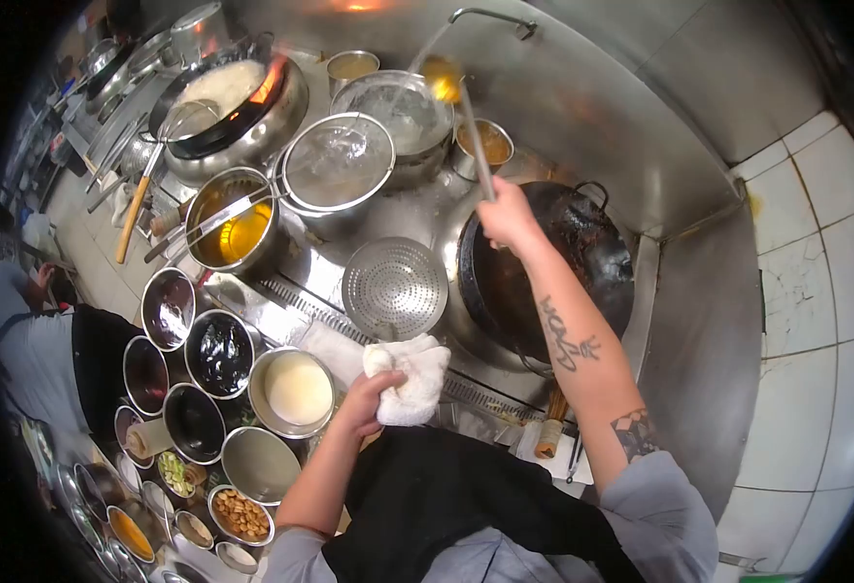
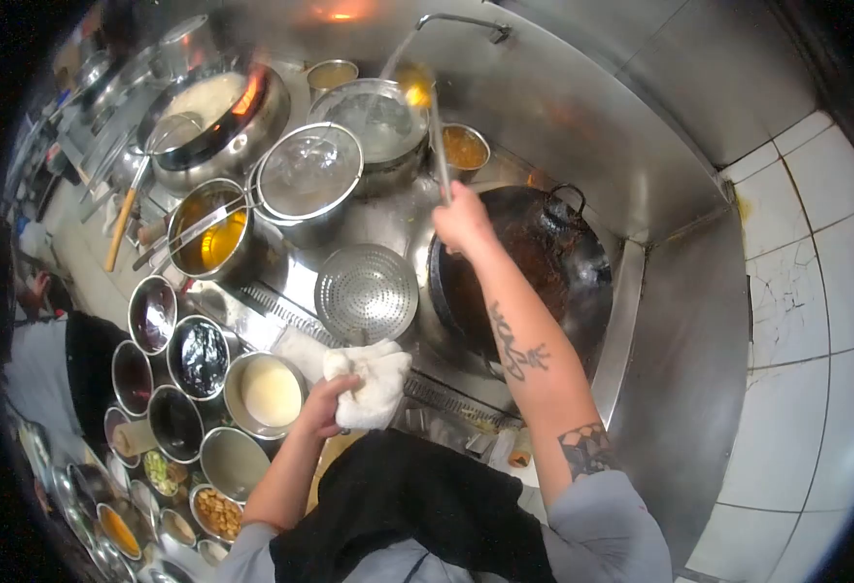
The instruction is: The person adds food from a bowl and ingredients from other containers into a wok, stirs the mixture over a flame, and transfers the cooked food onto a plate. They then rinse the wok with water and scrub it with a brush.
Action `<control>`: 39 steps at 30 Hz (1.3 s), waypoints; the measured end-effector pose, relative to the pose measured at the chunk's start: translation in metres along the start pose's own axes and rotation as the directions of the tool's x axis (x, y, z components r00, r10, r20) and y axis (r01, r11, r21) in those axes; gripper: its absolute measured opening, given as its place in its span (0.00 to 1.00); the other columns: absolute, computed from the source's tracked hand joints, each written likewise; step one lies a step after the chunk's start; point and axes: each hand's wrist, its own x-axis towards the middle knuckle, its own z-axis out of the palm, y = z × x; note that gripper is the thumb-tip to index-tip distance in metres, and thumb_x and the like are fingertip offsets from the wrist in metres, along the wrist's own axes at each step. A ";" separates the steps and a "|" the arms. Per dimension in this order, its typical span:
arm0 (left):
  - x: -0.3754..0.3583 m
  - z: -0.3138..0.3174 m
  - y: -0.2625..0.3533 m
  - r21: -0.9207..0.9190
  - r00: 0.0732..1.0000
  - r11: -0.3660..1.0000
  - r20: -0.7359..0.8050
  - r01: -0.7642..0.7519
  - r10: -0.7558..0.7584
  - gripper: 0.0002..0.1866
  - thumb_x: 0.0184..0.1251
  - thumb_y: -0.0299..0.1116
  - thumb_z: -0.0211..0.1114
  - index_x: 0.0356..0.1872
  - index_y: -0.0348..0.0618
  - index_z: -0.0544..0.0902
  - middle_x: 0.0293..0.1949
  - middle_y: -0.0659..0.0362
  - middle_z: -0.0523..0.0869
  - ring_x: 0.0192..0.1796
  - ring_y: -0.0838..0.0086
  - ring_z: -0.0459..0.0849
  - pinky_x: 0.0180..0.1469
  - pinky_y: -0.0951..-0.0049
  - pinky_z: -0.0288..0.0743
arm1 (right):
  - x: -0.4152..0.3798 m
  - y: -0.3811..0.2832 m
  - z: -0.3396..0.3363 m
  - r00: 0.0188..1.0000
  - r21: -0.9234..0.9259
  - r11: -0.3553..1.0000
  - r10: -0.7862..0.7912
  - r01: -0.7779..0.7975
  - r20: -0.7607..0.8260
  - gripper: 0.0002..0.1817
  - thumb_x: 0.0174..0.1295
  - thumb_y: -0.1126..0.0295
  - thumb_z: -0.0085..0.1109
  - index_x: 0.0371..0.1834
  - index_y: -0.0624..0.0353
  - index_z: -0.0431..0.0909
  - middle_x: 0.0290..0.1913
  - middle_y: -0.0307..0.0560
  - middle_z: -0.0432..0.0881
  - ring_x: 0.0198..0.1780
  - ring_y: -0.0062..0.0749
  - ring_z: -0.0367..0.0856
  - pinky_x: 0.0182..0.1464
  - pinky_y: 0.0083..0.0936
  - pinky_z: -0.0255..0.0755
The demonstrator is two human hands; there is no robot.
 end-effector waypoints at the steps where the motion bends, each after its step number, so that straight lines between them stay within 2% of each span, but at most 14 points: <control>1: 0.001 0.011 0.004 0.036 0.999 0.999 0.031 -0.011 0.010 0.27 0.64 0.28 0.61 0.64 0.30 0.70 0.54 0.46 0.82 0.53 0.59 0.86 0.57 0.60 0.82 | 0.014 -0.004 0.011 0.999 -0.024 0.999 -0.032 0.032 0.019 0.23 0.60 0.74 0.51 0.61 0.68 0.70 0.32 0.57 0.83 0.19 0.39 0.80 0.22 0.35 0.74; 3: -0.005 0.030 0.010 0.143 0.999 0.990 0.034 0.011 -0.016 0.28 0.62 0.25 0.63 0.64 0.30 0.70 0.55 0.46 0.82 0.53 0.61 0.86 0.57 0.61 0.82 | 0.025 -0.015 0.022 0.978 0.423 0.886 0.130 -0.188 0.162 0.09 0.64 0.75 0.50 0.43 0.71 0.74 0.25 0.45 0.77 0.16 0.28 0.75 0.20 0.26 0.72; 4: 0.001 0.028 0.003 0.144 0.998 0.989 0.057 0.011 -0.020 0.28 0.61 0.24 0.64 0.64 0.30 0.70 0.56 0.46 0.82 0.54 0.60 0.86 0.57 0.61 0.82 | 0.040 -0.016 0.013 0.846 0.702 0.522 0.076 -0.485 0.528 0.07 0.66 0.76 0.49 0.40 0.70 0.72 0.23 0.40 0.74 0.16 0.22 0.72 0.19 0.21 0.70; 5: 0.006 0.026 -0.006 0.144 0.997 0.989 0.079 0.013 -0.025 0.29 0.61 0.23 0.65 0.64 0.31 0.70 0.56 0.47 0.82 0.54 0.60 0.86 0.58 0.60 0.81 | 0.054 -0.015 0.001 0.627 0.643 0.057 -0.167 -0.764 0.761 0.05 0.68 0.76 0.49 0.37 0.69 0.70 0.21 0.35 0.70 0.15 0.17 0.69 0.19 0.15 0.69; 6: 0.008 0.035 -0.009 0.097 0.984 0.995 0.174 0.009 -0.026 0.29 0.59 0.21 0.66 0.64 0.32 0.71 0.57 0.48 0.82 0.56 0.59 0.85 0.59 0.58 0.80 | 0.050 -0.024 -0.005 0.689 0.686 -0.099 -0.209 -0.721 0.694 0.05 0.68 0.77 0.50 0.39 0.68 0.65 0.20 0.32 0.67 0.16 0.11 0.68 0.19 0.10 0.68; 9: 0.016 0.040 -0.036 0.210 0.991 0.973 0.073 0.099 -0.116 0.29 0.60 0.22 0.66 0.64 0.34 0.72 0.56 0.51 0.83 0.56 0.63 0.85 0.61 0.63 0.78 | 0.033 -0.035 -0.016 0.753 0.716 -0.236 -0.249 -0.658 0.610 0.10 0.67 0.79 0.49 0.46 0.72 0.61 0.20 0.32 0.67 0.16 0.12 0.68 0.19 0.11 0.68; 11: 0.034 0.037 -0.065 0.365 0.989 0.919 -0.064 0.146 -0.131 0.21 0.65 0.31 0.64 0.57 0.34 0.77 0.47 0.51 0.86 0.46 0.66 0.88 0.49 0.64 0.82 | 0.011 -0.034 -0.026 0.767 0.728 -0.251 -0.294 -0.638 0.570 0.14 0.68 0.78 0.48 0.51 0.76 0.59 0.23 0.34 0.68 0.16 0.13 0.68 0.19 0.12 0.68; 14: 0.059 0.043 -0.096 0.376 0.969 0.893 -0.114 0.247 -0.220 0.20 0.72 0.41 0.61 0.54 0.35 0.78 0.44 0.52 0.86 0.43 0.66 0.87 0.45 0.64 0.82 | -0.033 -0.023 -0.053 0.776 0.726 -0.290 -0.340 -0.624 0.531 0.20 0.71 0.76 0.43 0.60 0.79 0.57 0.27 0.38 0.68 0.18 0.14 0.68 0.19 0.15 0.67; 17: 0.076 0.082 -0.104 0.203 0.959 0.939 -0.108 0.278 -0.261 0.23 0.75 0.47 0.59 0.54 0.34 0.78 0.44 0.52 0.86 0.44 0.63 0.87 0.47 0.62 0.81 | -0.094 -0.013 -0.085 0.760 0.725 -0.264 -0.379 -0.636 0.528 0.12 0.71 0.76 0.45 0.51 0.75 0.65 0.28 0.37 0.69 0.18 0.12 0.69 0.19 0.13 0.67; 21: 0.127 0.094 -0.141 0.200 0.961 0.942 -0.122 0.269 -0.248 0.27 0.72 0.51 0.63 0.54 0.34 0.77 0.44 0.52 0.85 0.42 0.65 0.86 0.43 0.61 0.78 | -0.181 0.013 -0.113 0.802 0.786 -0.232 -0.358 -0.573 0.479 0.18 0.74 0.73 0.39 0.61 0.74 0.67 0.28 0.36 0.68 0.18 0.12 0.67 0.19 0.14 0.67; 28: 0.167 0.120 -0.174 0.409 0.955 0.911 -0.286 0.046 0.080 0.19 0.62 0.30 0.67 0.52 0.33 0.77 0.43 0.52 0.85 0.45 0.64 0.85 0.44 0.61 0.78 | -0.301 0.102 -0.137 0.899 0.894 -0.116 -0.138 -0.432 0.416 0.25 0.71 0.78 0.39 0.72 0.63 0.61 0.28 0.34 0.66 0.17 0.10 0.64 0.14 0.17 0.66; 31: 0.154 0.120 -0.169 0.359 0.975 0.932 -0.220 0.056 0.026 0.19 0.62 0.28 0.65 0.53 0.33 0.76 0.44 0.51 0.85 0.44 0.62 0.86 0.46 0.60 0.79 | -0.322 0.128 -0.133 0.928 0.926 0.066 0.055 -0.372 0.369 0.28 0.72 0.78 0.38 0.75 0.60 0.56 0.28 0.37 0.66 0.17 0.11 0.66 0.15 0.18 0.68; 35: 0.110 0.104 -0.128 0.127 0.976 0.972 -0.110 0.199 -0.185 0.20 0.66 0.31 0.62 0.56 0.33 0.74 0.46 0.49 0.85 0.43 0.59 0.87 0.50 0.57 0.82 | -0.326 0.133 -0.125 0.960 0.539 0.798 0.262 -0.271 0.096 0.35 0.64 0.82 0.50 0.77 0.56 0.56 0.25 0.36 0.71 0.16 0.14 0.67 0.15 0.18 0.65; 39: 0.054 0.042 -0.096 0.182 0.958 0.946 -0.154 0.268 -0.242 0.19 0.72 0.37 0.60 0.57 0.36 0.75 0.48 0.50 0.84 0.48 0.59 0.87 0.53 0.55 0.84 | -0.275 0.174 -0.113 0.958 0.132 0.989 -0.022 0.062 -0.285 0.35 0.62 0.80 0.53 0.76 0.56 0.59 0.23 0.41 0.76 0.15 0.22 0.72 0.16 0.24 0.67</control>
